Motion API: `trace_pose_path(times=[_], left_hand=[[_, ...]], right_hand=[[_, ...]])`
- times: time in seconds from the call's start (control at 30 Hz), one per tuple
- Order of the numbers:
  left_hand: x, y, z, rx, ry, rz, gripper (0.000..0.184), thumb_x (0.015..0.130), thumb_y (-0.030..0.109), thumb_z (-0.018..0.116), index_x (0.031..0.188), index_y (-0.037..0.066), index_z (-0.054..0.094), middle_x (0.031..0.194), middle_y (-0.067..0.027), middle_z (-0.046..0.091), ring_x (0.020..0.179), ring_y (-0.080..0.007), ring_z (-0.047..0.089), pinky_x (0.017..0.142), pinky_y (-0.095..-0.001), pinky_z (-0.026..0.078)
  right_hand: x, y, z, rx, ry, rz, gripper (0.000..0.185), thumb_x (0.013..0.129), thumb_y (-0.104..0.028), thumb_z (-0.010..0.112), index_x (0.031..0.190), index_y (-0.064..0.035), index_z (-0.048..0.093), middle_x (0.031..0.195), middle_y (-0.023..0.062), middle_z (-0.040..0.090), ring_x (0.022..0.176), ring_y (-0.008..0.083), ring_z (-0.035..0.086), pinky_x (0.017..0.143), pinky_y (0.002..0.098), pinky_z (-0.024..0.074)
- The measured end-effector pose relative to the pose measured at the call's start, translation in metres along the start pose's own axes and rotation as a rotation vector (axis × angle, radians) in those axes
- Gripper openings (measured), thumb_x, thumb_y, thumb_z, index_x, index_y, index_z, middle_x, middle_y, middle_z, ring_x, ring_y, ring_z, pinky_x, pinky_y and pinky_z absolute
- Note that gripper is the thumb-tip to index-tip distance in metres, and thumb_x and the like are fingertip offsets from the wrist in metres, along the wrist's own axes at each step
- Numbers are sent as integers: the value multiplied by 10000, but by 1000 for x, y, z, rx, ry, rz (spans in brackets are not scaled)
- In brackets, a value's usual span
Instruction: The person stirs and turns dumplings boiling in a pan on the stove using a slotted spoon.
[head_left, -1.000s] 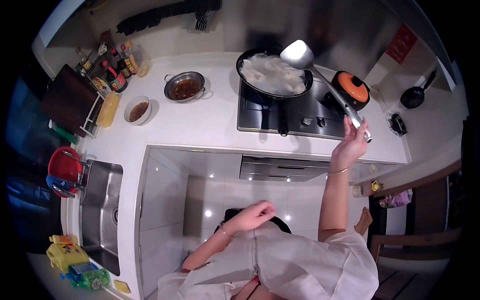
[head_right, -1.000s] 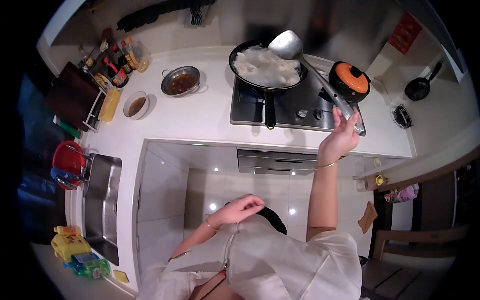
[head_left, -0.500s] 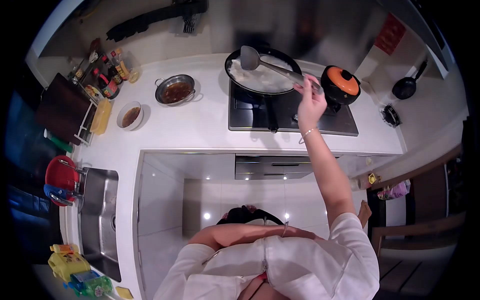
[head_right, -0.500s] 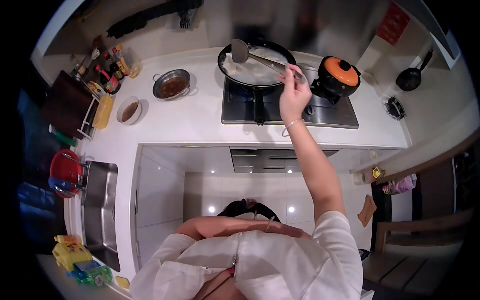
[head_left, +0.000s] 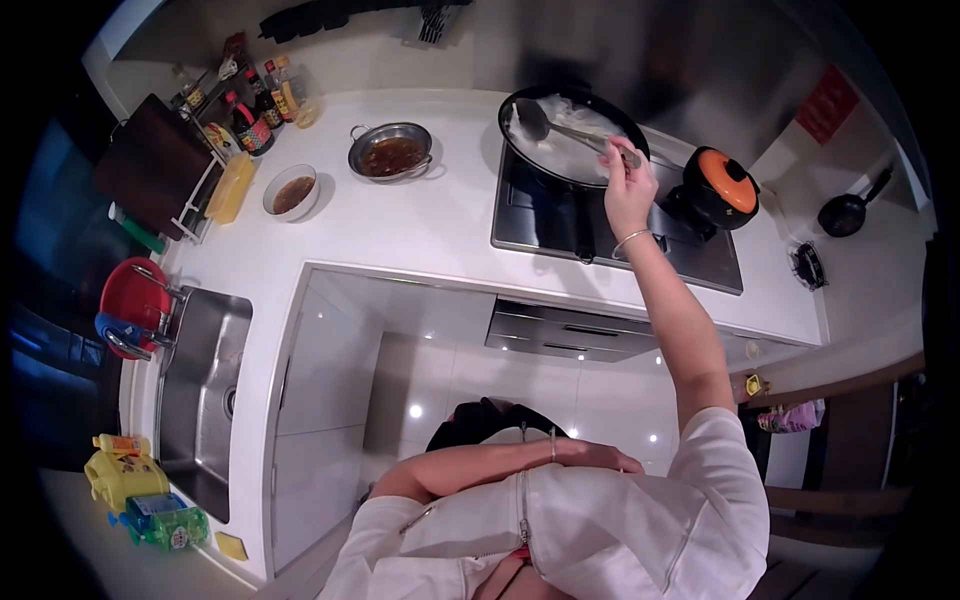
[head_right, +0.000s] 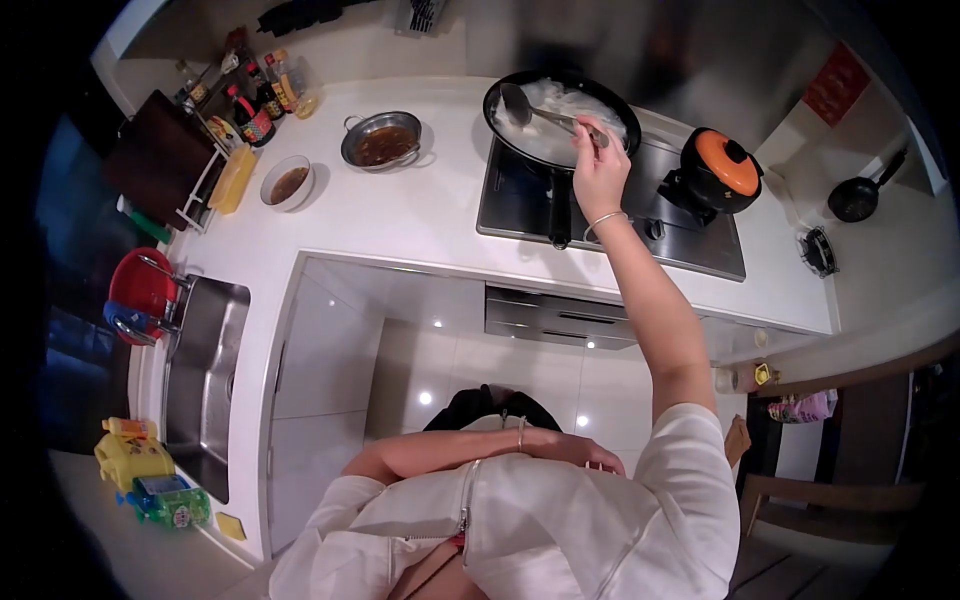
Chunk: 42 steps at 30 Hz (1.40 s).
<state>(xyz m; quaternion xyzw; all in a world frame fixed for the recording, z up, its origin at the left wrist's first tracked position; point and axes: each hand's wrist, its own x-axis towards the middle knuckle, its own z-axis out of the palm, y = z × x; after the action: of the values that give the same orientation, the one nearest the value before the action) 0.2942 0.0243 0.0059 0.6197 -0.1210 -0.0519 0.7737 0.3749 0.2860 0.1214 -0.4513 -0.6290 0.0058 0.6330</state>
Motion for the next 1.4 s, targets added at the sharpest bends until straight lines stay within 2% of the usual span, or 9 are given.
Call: trace_pose_path(times=[0.17, 0.4, 0.5, 0.73, 0.83, 0.9, 1.03, 1.27, 1.4], left_hand=[[-10, 6, -6, 95, 102, -71, 368, 826, 65, 515, 1189, 91, 460, 1015, -53, 525, 811, -156, 499, 756, -273, 432], [-31, -2, -14, 132, 192, -25, 361, 844, 90, 527, 1197, 89, 449, 1019, -63, 525, 825, -138, 508, 743, -270, 444], [-60, 4, -17, 85, 448, -165, 385, 858, 141, 543, 1223, 83, 434, 1036, -65, 546, 924, -114, 529, 772, -249, 439], [-143, -56, -3, -94, 858, -42, 381, 858, 128, 536, 1217, 45, 438, 1060, -42, 556, 893, -84, 522, 738, -234, 438], [-173, -105, 16, -178, 1053, -184, 367, 845, 134, 546, 1194, 50, 471, 1030, -56, 578, 880, -90, 527, 742, -239, 435], [-189, -130, 32, 171, 1190, -500, 298, 829, 235, 562, 1038, 23, 573, 853, -101, 614, 781, -164, 572, 734, -258, 445], [-204, -136, 50, 132, 1237, -659, 321, 832, 311, 530, 862, 0, 607, 784, -114, 617, 736, -192, 566, 704, -290, 443], [-210, -163, 40, -31, 1172, -641, 317, 836, 309, 524, 827, 0, 593, 802, -107, 619, 777, -182, 568, 710, -303, 438], [-212, -187, 47, 161, 1100, -606, 424, 849, 398, 469, 932, 6, 609, 911, -159, 618, 893, -266, 574, 792, -347, 432]], right_hand=[[5, 13, -8, -83, -18, -70, 150, 867, -113, 527, 948, -8, 595, 814, 84, 586, 663, 136, 582, 594, 231, 466], [15, 23, -22, -26, 69, 30, 152, 865, -126, 535, 938, -12, 605, 770, 80, 586, 650, 127, 605, 590, 230, 466], [17, 38, -25, 65, 86, 143, 175, 870, -132, 532, 957, 5, 597, 786, 64, 597, 652, 114, 611, 597, 228, 478], [25, 54, -21, 311, 228, 415, 163, 873, -120, 526, 948, 19, 565, 780, 70, 583, 614, 124, 592, 590, 244, 530], [29, 66, -21, 455, 331, 516, 154, 868, -100, 528, 940, 34, 545, 780, 84, 567, 588, 139, 586, 563, 254, 536], [33, 70, -23, 462, 358, 545, 154, 866, -95, 528, 941, 39, 538, 786, 92, 562, 582, 148, 586, 557, 261, 541], [38, 69, -25, 495, 390, 584, 162, 863, -98, 534, 939, 45, 532, 801, 104, 554, 580, 163, 586, 555, 274, 550], [58, 54, -26, 469, 323, 476, 163, 860, -108, 542, 918, 44, 537, 802, 101, 554, 594, 160, 587, 562, 271, 551], [68, 56, -26, 411, 289, 442, 147, 855, -103, 540, 879, 41, 545, 773, 99, 575, 575, 158, 596, 530, 260, 540]])
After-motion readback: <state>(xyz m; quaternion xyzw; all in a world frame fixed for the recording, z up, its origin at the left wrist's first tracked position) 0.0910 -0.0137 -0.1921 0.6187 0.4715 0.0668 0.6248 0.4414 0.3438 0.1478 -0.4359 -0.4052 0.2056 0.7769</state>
